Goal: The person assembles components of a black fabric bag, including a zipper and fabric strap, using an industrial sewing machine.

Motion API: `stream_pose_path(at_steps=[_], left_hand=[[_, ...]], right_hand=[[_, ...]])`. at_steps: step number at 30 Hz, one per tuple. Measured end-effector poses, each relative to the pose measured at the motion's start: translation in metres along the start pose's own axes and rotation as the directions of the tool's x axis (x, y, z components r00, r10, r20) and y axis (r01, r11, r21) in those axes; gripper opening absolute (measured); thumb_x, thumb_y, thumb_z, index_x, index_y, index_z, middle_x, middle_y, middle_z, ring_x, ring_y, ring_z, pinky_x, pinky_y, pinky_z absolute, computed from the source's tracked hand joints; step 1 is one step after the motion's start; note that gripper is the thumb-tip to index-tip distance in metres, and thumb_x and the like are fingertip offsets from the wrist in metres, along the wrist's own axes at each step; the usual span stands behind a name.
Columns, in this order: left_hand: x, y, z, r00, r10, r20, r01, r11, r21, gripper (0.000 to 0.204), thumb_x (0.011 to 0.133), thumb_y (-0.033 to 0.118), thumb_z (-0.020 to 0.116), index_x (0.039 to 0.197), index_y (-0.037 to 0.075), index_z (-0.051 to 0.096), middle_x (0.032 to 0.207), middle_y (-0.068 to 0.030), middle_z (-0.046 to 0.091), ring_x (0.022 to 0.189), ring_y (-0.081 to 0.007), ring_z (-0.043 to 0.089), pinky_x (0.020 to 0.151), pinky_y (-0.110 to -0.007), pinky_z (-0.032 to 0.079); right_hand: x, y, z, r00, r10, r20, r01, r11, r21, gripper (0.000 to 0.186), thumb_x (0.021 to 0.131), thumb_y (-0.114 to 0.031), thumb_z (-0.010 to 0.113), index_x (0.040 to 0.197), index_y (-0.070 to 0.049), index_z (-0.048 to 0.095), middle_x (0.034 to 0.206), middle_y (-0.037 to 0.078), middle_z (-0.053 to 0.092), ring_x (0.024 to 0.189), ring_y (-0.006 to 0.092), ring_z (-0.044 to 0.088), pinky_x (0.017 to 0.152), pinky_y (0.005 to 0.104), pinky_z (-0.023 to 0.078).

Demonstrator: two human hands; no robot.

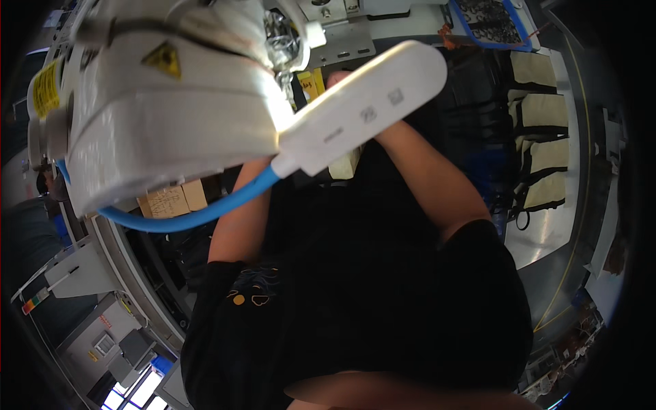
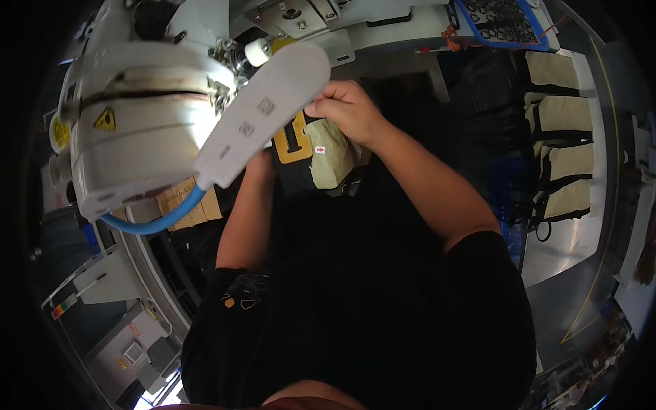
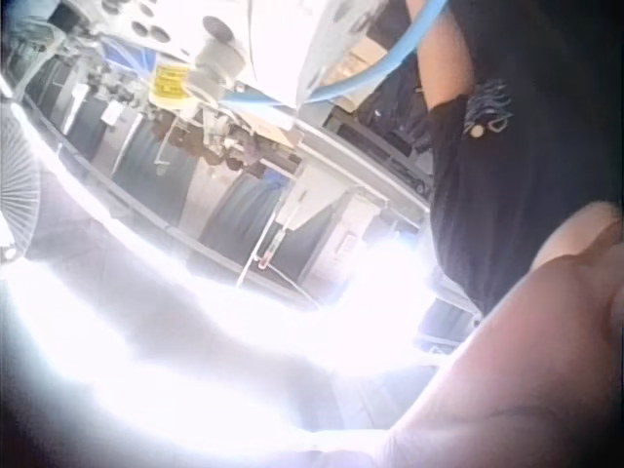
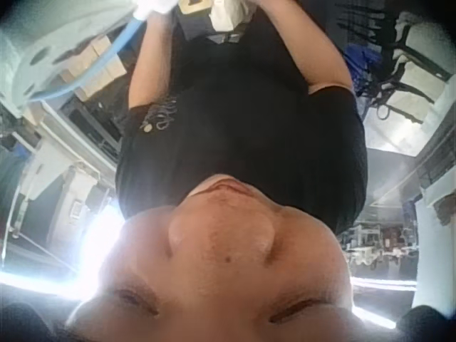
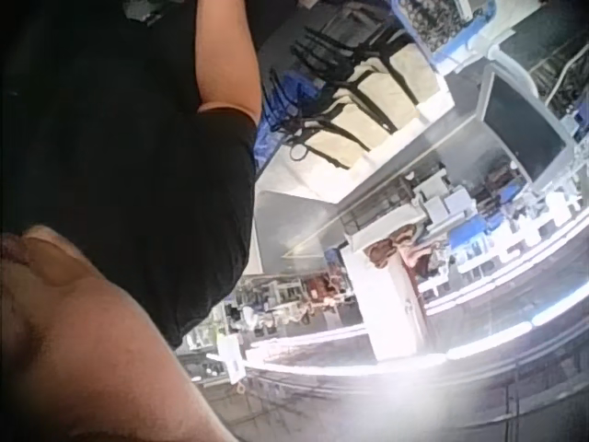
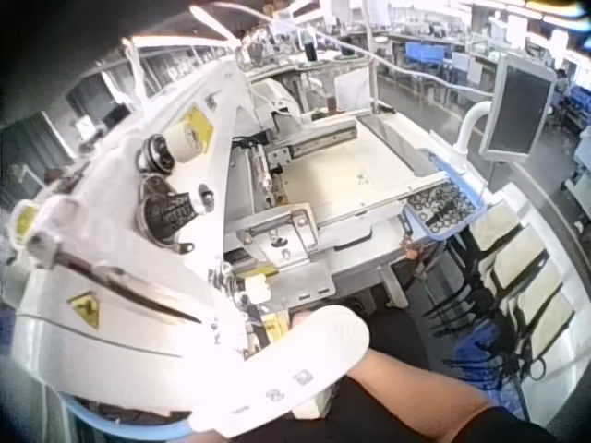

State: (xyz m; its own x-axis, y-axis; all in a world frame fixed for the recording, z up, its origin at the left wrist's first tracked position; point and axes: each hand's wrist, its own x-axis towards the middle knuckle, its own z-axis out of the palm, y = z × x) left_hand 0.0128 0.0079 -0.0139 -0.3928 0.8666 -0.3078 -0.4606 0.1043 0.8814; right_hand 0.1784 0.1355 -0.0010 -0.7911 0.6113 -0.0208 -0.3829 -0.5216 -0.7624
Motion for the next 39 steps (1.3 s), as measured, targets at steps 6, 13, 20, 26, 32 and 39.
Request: stream_pose_path(at_steps=[6,13,20,26,32,39], left_hand=[[0.038,-0.062,-0.047,0.983,-0.172,0.056,0.18,0.963,-0.199,0.057,0.106,0.047,0.05,0.137,0.0,0.057,0.134,-0.0146,0.064,0.119,-0.0246,0.064,0.101,-0.039,0.052],[-0.037,-0.066,-0.02,0.97,-0.237,0.048,0.241,0.957,-0.159,0.059,0.106,0.052,0.048,0.137,0.004,0.06,0.13,-0.0069,0.066,0.118,-0.0189,0.06,0.106,-0.033,0.041],[-0.116,-0.035,-0.018,0.854,0.089,0.512,0.21,0.843,-0.496,0.046,0.111,0.036,0.041,0.135,0.001,0.059,0.131,-0.0104,0.067,0.12,-0.0193,0.062,0.104,-0.039,0.047],[-0.116,0.022,0.007,0.753,0.397,0.525,0.043,0.766,-0.642,0.046,0.111,0.032,0.04,0.139,-0.001,0.056,0.133,-0.0113,0.065,0.123,-0.0203,0.06,0.105,-0.041,0.047],[-0.09,0.062,0.017,0.717,0.446,0.536,-0.071,0.812,-0.58,0.059,0.108,0.045,0.048,0.142,-0.002,0.051,0.137,-0.0128,0.06,0.126,-0.0216,0.054,0.108,-0.034,0.04],[-0.108,0.082,0.03,0.765,0.424,0.485,-0.357,0.906,-0.229,0.041,0.107,0.033,0.057,0.131,-0.001,0.062,0.116,-0.0011,0.065,0.102,-0.0069,0.055,0.09,-0.024,0.044]], right_hand=[[-0.001,0.03,-0.018,0.997,0.023,-0.076,-0.029,0.997,-0.078,0.032,0.101,-0.031,0.058,0.091,-0.003,0.068,0.084,0.004,0.067,0.075,0.0107,0.061,0.07,0.027,0.048],[-0.051,0.055,-0.023,0.905,0.283,-0.318,-0.272,0.959,0.08,0.038,0.105,-0.025,0.053,0.13,0.002,0.061,0.121,0.016,0.069,0.105,0.0261,0.071,0.09,0.0405,0.06],[-0.12,0.025,0.021,0.901,0.382,-0.208,-0.281,0.876,0.392,0.046,0.108,-0.031,0.04,0.14,-0.001,0.054,0.13,0.017,0.065,0.115,0.0298,0.067,0.098,0.0454,0.056],[-0.132,-0.035,0.064,0.981,-0.122,0.149,0.01,0.806,0.592,0.056,0.108,-0.039,0.033,0.156,-0.01,0.039,0.16,0.011,0.041,0.147,0.0359,0.039,0.122,0.0544,0.027],[-0.094,-0.056,0.048,0.942,-0.221,0.252,0.206,0.975,0.085,0.06,0.105,-0.054,0.042,0.136,-0.007,0.063,0.146,0.012,0.057,0.131,0.0274,0.051,0.115,0.0463,0.029],[-0.109,-0.04,0.117,0.815,-0.58,0.01,0.25,0.336,-0.908,0.026,0.082,-0.012,0.087,0.085,0.001,0.065,0.075,0.001,0.062,0.069,0.0094,0.057,0.066,0.024,0.045]])
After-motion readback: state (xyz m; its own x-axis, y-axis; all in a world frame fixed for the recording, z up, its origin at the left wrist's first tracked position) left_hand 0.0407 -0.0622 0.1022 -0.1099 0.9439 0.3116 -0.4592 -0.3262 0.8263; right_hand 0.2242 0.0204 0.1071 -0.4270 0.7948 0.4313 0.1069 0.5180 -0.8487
